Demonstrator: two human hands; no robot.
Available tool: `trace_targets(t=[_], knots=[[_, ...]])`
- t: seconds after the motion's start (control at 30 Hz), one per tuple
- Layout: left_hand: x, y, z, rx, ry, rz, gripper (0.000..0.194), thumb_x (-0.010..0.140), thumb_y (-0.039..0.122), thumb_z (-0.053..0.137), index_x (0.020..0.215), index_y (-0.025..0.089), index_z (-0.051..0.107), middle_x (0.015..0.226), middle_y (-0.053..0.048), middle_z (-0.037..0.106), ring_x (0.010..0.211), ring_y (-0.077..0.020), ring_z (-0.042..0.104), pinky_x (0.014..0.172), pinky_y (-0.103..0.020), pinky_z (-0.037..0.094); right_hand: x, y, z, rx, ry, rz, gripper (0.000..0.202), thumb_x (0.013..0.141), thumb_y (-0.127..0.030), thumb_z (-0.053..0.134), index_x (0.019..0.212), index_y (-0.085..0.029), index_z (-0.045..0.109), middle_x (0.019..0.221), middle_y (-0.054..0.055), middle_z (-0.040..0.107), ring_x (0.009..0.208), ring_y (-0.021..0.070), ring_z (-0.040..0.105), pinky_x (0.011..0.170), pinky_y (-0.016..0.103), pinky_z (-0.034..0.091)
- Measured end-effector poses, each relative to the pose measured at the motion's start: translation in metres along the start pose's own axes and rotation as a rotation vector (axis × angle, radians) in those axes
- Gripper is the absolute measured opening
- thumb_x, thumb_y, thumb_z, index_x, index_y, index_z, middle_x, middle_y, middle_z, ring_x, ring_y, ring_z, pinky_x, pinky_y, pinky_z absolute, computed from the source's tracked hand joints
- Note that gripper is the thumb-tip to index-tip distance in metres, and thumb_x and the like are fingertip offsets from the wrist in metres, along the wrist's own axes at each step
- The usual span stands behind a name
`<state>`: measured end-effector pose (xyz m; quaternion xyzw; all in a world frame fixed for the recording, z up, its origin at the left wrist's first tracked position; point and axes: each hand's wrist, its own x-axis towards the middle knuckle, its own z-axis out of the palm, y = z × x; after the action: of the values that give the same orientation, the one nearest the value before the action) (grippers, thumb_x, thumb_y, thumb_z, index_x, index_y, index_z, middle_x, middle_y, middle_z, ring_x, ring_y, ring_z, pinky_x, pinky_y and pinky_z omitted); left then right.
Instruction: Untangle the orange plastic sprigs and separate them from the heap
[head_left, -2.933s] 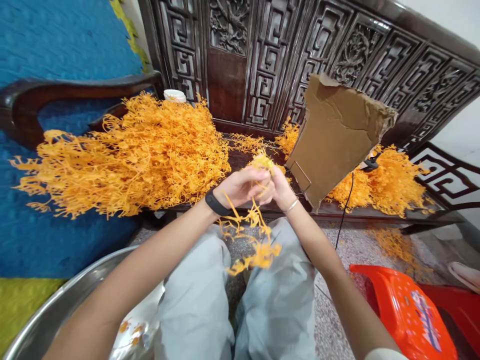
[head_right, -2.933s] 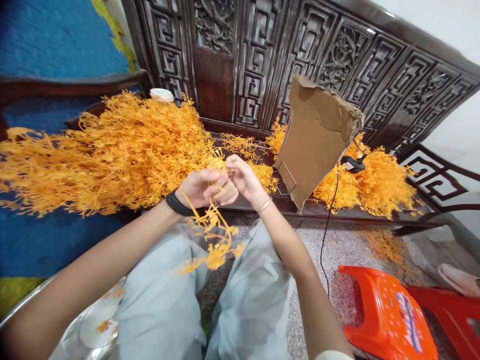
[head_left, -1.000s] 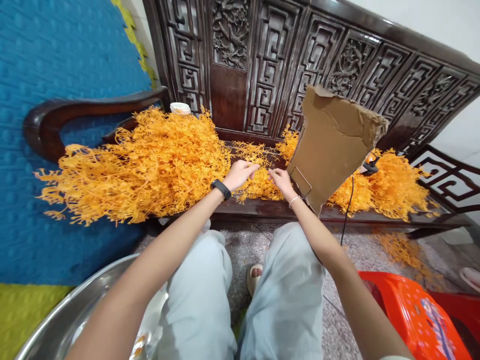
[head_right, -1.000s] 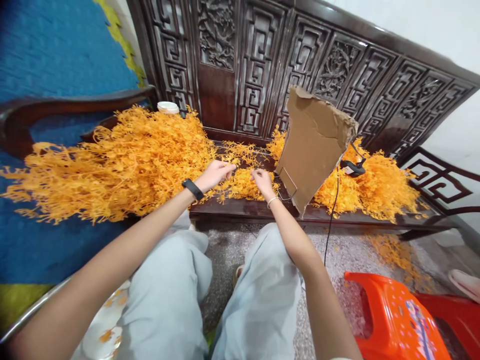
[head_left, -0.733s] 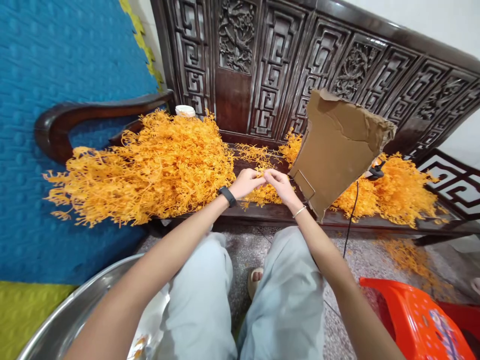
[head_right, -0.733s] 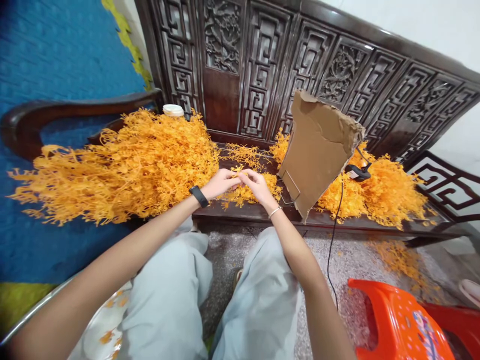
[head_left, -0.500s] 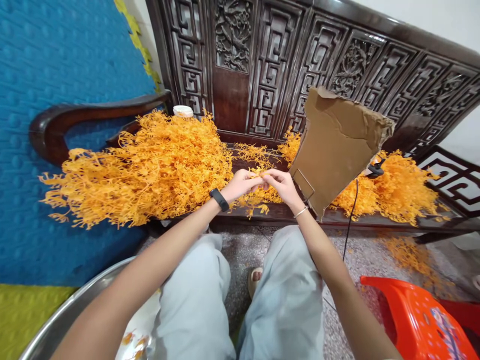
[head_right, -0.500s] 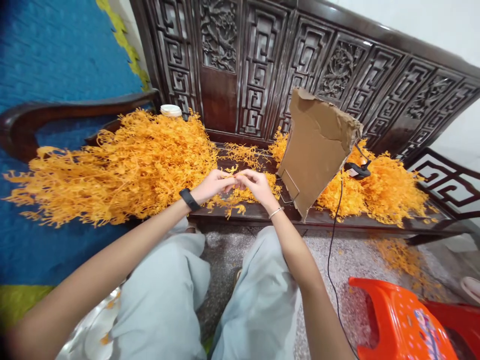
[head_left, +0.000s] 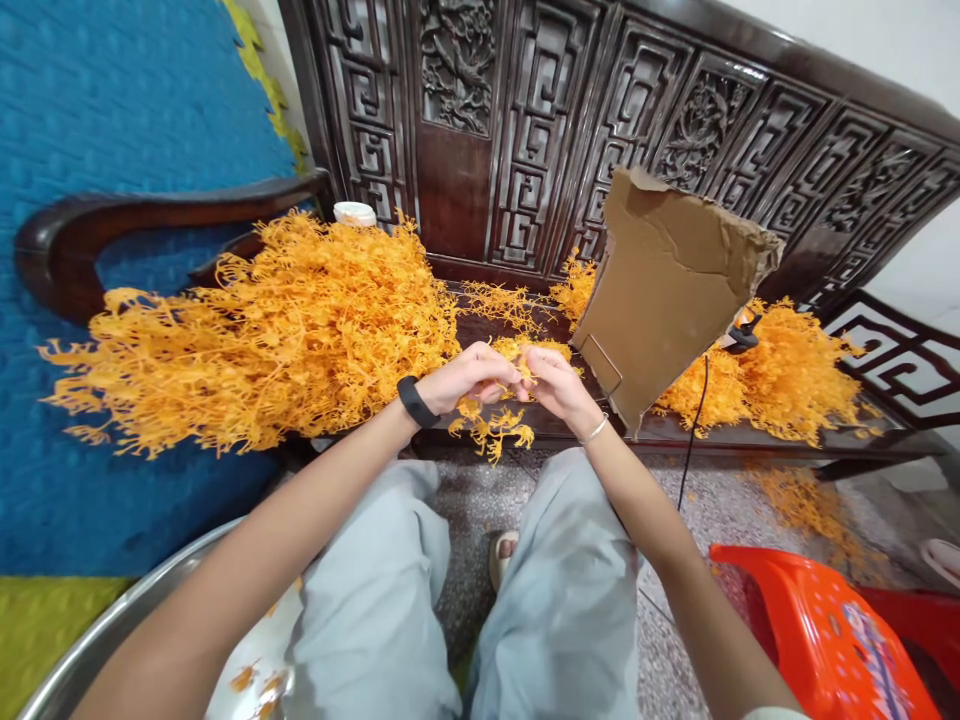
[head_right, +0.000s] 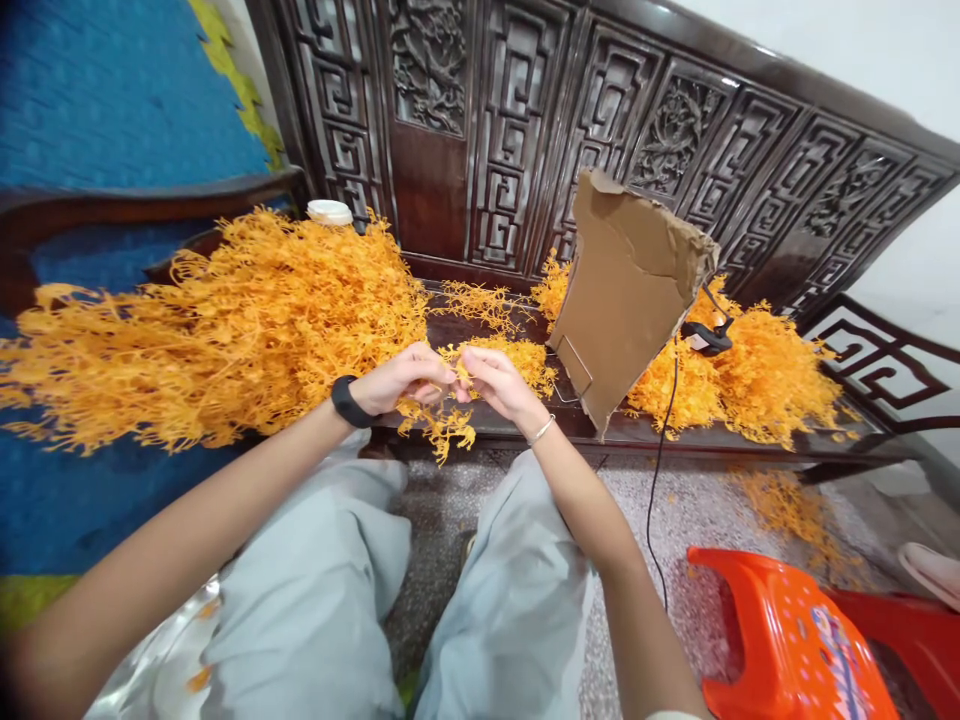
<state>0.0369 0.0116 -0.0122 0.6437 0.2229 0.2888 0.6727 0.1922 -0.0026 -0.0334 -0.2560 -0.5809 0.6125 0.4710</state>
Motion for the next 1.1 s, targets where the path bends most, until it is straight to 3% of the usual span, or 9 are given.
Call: trace_targets(t=[0.13, 0.3, 0.43, 0.53, 0.63, 0.83, 0.93, 1.03, 1.1], knots=[[-0.007, -0.005, 0.008, -0.166, -0.042, 0.005, 0.038, 0.059, 0.026, 0.059, 0.027, 0.015, 0.042, 0.027, -0.001, 0.042, 0.027, -0.0034, 0.028, 0.037, -0.024, 0.013, -0.002, 0.003, 0.004, 0.030, -0.056, 0.040, 0.048, 0.064, -0.059, 0.068, 0.057, -0.018, 0.046, 0.047, -0.005, 0.044, 0.040, 0.0060, 0.044, 0.044, 0.021, 0.038], [-0.015, -0.015, 0.015, -0.289, -0.055, 0.036, 0.035, 0.055, 0.025, 0.060, 0.026, 0.014, 0.044, 0.037, -0.005, 0.056, 0.027, -0.0026, 0.030, 0.036, -0.023, 0.013, -0.005, 0.010, 0.003, 0.056, -0.197, 0.117, 0.047, 0.067, -0.059, 0.065, 0.056, -0.018, 0.047, 0.045, -0.004, 0.046, 0.038, 0.0069, 0.043, 0.044, 0.022, 0.036], [-0.017, -0.016, 0.011, -0.355, -0.090, 0.062, 0.043, 0.056, 0.029, 0.059, 0.023, 0.016, 0.034, 0.022, 0.001, 0.030, 0.024, -0.0035, 0.026, 0.035, -0.024, 0.015, -0.004, 0.010, 0.009, 0.092, -0.210, 0.056, 0.051, 0.069, -0.061, 0.063, 0.050, -0.019, 0.040, 0.042, -0.003, 0.043, 0.039, 0.0078, 0.040, 0.045, 0.023, 0.036], [-0.014, -0.016, 0.012, -0.415, -0.092, 0.106, 0.050, 0.059, 0.033, 0.057, 0.023, 0.018, 0.026, 0.021, 0.003, 0.016, 0.024, -0.0036, 0.023, 0.036, -0.025, 0.018, -0.002, 0.004, 0.015, 0.120, -0.085, -0.051, 0.057, 0.067, -0.065, 0.061, 0.049, -0.020, 0.031, 0.042, -0.004, 0.036, 0.043, 0.0094, 0.039, 0.048, 0.024, 0.039], [-0.007, -0.018, 0.019, -0.309, -0.080, 0.084, 0.047, 0.062, 0.035, 0.059, 0.027, 0.017, 0.033, 0.025, 0.004, 0.023, 0.027, -0.0038, 0.027, 0.038, -0.024, 0.017, 0.004, 0.001, 0.011, 0.101, 0.105, -0.048, 0.051, 0.071, -0.065, 0.057, 0.057, -0.021, 0.037, 0.049, -0.004, 0.035, 0.047, 0.0100, 0.038, 0.050, 0.023, 0.040], [0.013, -0.037, 0.023, 0.163, 0.056, -0.091, 0.051, 0.079, 0.048, 0.045, 0.040, 0.017, 0.044, 0.031, 0.004, 0.032, 0.031, -0.0052, 0.028, 0.041, -0.023, 0.020, 0.023, 0.020, -0.046, -0.235, 0.595, -0.081, 0.033, 0.084, -0.052, 0.046, 0.086, -0.019, 0.054, 0.061, -0.002, 0.040, 0.056, 0.0096, 0.041, 0.055, 0.021, 0.040], [0.016, -0.046, 0.012, 0.515, 0.043, -0.128, 0.045, 0.081, 0.042, 0.042, 0.044, 0.017, 0.047, 0.033, 0.003, 0.035, 0.035, -0.0081, 0.033, 0.044, -0.024, 0.025, 0.023, 0.033, -0.077, -0.537, 0.788, 0.040, 0.025, 0.085, -0.038, 0.046, 0.096, -0.017, 0.052, 0.069, 0.000, 0.052, 0.063, 0.0096, 0.049, 0.059, 0.020, 0.043], [0.015, -0.051, -0.003, 0.857, 0.113, -0.092, 0.034, 0.078, 0.035, 0.043, 0.049, 0.017, 0.050, 0.045, 0.000, 0.048, 0.048, -0.0116, 0.044, 0.050, -0.025, 0.027, 0.015, 0.038, -0.098, -0.661, 0.829, 0.121, 0.022, 0.081, -0.031, 0.047, 0.097, -0.016, 0.053, 0.070, 0.000, 0.055, 0.064, 0.0103, 0.054, 0.060, 0.019, 0.043], [0.013, -0.052, -0.013, 0.916, 0.144, -0.113, 0.028, 0.077, 0.036, 0.044, 0.055, 0.019, 0.048, 0.046, 0.001, 0.049, 0.050, -0.0129, 0.046, 0.051, -0.025, 0.027, 0.008, 0.039, -0.109, -0.700, 0.794, 0.171, 0.019, 0.077, -0.028, 0.051, 0.091, -0.015, 0.056, 0.066, -0.001, 0.056, 0.061, 0.0104, 0.054, 0.058, 0.019, 0.043]])
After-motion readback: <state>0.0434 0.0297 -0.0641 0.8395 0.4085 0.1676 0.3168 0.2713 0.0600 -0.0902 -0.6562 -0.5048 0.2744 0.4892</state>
